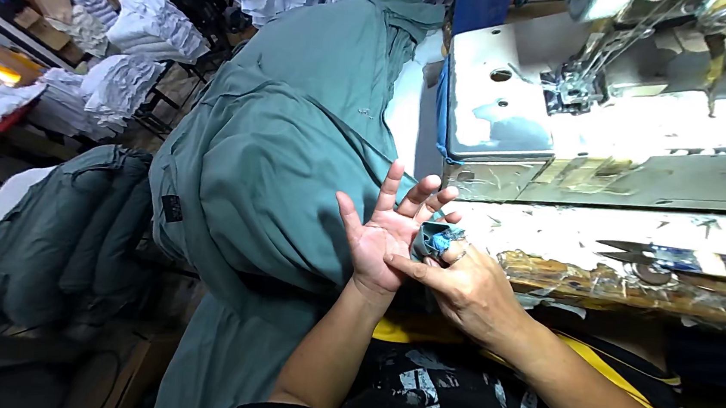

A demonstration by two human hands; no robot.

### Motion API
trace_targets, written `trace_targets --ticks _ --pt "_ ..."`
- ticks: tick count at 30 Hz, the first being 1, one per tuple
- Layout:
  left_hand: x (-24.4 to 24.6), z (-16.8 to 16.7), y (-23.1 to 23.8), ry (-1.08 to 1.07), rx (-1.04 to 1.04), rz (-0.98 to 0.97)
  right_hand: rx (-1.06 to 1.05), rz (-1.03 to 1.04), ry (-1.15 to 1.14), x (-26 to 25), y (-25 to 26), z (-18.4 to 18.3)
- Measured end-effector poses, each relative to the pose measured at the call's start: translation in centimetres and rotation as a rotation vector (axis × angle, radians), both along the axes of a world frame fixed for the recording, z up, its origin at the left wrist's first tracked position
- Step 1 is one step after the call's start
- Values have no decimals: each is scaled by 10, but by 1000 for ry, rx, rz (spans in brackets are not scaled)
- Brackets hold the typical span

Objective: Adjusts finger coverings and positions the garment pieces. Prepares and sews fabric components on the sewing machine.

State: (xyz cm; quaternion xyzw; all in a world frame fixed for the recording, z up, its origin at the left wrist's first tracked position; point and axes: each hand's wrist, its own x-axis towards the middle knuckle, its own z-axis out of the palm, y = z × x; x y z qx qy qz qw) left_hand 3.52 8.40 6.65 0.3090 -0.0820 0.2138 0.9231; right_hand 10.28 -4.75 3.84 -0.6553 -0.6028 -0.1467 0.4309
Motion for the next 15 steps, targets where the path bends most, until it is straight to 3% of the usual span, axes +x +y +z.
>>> trace_targets --ticks 15 --pt "1 1 0 16 0 -1 -7 -60 5 -5 2 1"
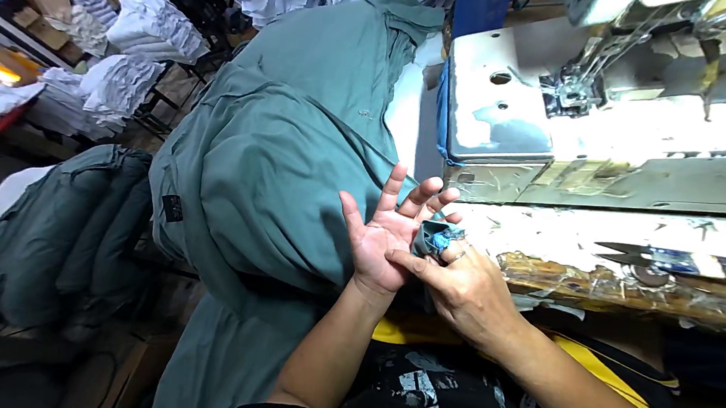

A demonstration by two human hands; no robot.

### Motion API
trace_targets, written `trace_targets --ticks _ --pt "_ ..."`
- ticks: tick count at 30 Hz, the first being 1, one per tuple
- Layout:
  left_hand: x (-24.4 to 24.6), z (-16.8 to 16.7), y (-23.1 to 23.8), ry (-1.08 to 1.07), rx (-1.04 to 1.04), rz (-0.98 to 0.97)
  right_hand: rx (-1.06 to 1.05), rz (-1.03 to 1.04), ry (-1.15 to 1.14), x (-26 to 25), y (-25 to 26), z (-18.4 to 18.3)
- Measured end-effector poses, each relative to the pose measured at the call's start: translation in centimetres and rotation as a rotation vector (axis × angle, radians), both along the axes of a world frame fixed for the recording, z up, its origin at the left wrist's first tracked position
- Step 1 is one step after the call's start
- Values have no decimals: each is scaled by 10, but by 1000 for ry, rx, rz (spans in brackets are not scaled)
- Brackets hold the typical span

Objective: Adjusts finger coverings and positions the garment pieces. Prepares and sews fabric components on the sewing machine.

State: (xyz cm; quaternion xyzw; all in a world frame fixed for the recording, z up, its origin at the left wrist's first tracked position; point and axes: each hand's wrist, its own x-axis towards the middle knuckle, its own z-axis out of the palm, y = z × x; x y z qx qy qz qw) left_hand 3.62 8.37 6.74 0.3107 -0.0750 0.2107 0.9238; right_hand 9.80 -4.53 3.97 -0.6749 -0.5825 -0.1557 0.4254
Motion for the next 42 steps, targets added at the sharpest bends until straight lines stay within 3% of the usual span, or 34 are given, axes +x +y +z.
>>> trace_targets --ticks 16,42 --pt "0 1 0 29 19 17 -18 -32 -11 -3 1 3" --pt "2 1 -1 44 5 5 16 92 35 10 -5 -2"
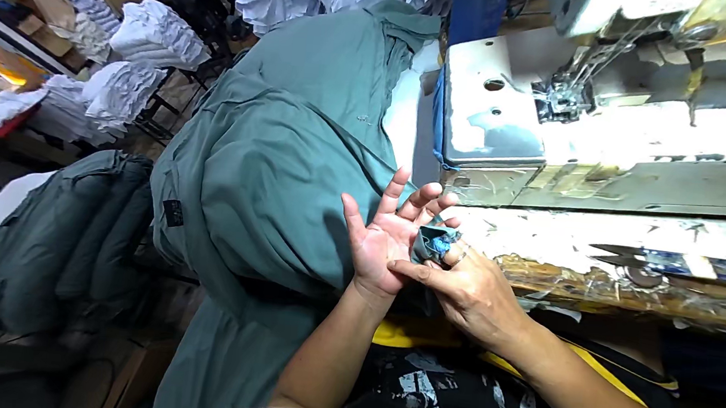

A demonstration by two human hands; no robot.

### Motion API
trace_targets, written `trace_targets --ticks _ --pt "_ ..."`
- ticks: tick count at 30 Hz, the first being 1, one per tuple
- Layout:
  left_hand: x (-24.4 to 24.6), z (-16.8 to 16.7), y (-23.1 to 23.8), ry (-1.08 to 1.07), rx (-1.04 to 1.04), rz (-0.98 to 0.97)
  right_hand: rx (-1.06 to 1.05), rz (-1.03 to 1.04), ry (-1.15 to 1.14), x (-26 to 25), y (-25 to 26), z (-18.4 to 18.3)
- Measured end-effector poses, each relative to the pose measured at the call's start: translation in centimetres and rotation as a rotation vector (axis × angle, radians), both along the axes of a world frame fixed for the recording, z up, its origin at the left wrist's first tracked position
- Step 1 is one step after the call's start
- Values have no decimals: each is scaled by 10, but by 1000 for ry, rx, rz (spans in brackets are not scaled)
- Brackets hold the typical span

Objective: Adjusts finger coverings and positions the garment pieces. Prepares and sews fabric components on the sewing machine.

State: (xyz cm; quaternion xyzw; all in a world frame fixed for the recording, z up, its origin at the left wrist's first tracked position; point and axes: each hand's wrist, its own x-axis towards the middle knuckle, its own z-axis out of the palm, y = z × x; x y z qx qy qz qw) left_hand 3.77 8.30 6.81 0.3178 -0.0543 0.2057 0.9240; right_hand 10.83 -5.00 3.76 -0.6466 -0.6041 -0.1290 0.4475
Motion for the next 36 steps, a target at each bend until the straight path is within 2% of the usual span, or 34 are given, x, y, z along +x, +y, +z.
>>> trace_targets --ticks 4,14,18,22,26,32,36 --pt "2 1 0 6 22 7 -10 -58 -6 -3 2 1" --pt "0 1 0 -16 0 -11 -30 8 2 0 0 2" --pt "3 1 -2 -24 -18 15 -52 13 264 -3 -1 9" --pt "3 2 -3 -8 -25 59 -79 -120 457 -11 11 18" --pt "2 6 -4 53 16 96 -139 -219 428 -14 18 26" --pt "1 8 -5 70 68 100 -154 -242 393 -15 19 28" --pt "1 13 -12 106 70 196 -119 -269 295 -17 20 22"
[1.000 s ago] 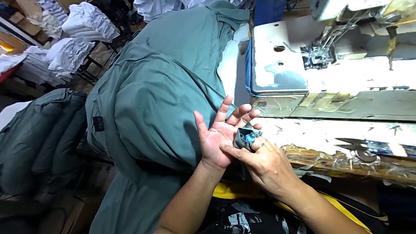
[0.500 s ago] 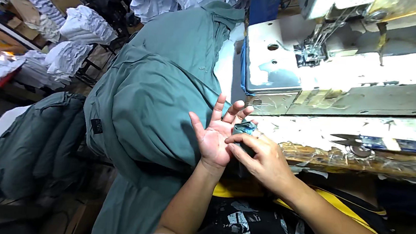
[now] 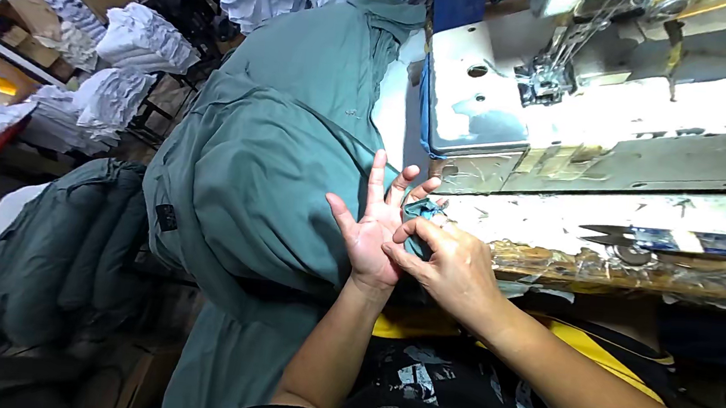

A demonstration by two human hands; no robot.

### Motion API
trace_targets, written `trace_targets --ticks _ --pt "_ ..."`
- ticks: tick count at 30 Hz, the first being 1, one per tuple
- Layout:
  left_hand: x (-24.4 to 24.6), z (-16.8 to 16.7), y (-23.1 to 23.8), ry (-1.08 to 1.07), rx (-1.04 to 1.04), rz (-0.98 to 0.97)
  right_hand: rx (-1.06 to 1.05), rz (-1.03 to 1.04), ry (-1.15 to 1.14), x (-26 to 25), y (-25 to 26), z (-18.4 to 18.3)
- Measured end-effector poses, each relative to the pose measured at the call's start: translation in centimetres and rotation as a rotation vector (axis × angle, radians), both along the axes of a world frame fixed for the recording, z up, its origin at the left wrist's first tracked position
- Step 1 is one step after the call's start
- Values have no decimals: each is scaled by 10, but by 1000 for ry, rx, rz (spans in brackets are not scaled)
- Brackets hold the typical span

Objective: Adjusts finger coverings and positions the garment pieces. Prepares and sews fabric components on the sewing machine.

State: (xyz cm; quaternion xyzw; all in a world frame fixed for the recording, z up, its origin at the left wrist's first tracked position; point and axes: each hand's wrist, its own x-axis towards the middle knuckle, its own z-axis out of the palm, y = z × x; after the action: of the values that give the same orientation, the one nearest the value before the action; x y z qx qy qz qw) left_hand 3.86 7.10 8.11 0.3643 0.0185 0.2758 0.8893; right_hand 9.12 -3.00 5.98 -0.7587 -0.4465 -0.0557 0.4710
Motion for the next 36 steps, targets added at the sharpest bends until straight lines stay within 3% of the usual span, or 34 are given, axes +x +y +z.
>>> trace_targets --ticks 9,14,22,36 --pt "0 -4 7 -12 -26 -87 30 -21 -28 -1 1 -2" --pt "2 3 1 -2 -34 -11 35 -25 -46 -1 1 -4" --pt "3 3 3 23 -127 -59 36 -12 -37 -1 1 -3" --pt "-1 -5 8 -29 37 -97 72 -14 -64 -1 1 -6"
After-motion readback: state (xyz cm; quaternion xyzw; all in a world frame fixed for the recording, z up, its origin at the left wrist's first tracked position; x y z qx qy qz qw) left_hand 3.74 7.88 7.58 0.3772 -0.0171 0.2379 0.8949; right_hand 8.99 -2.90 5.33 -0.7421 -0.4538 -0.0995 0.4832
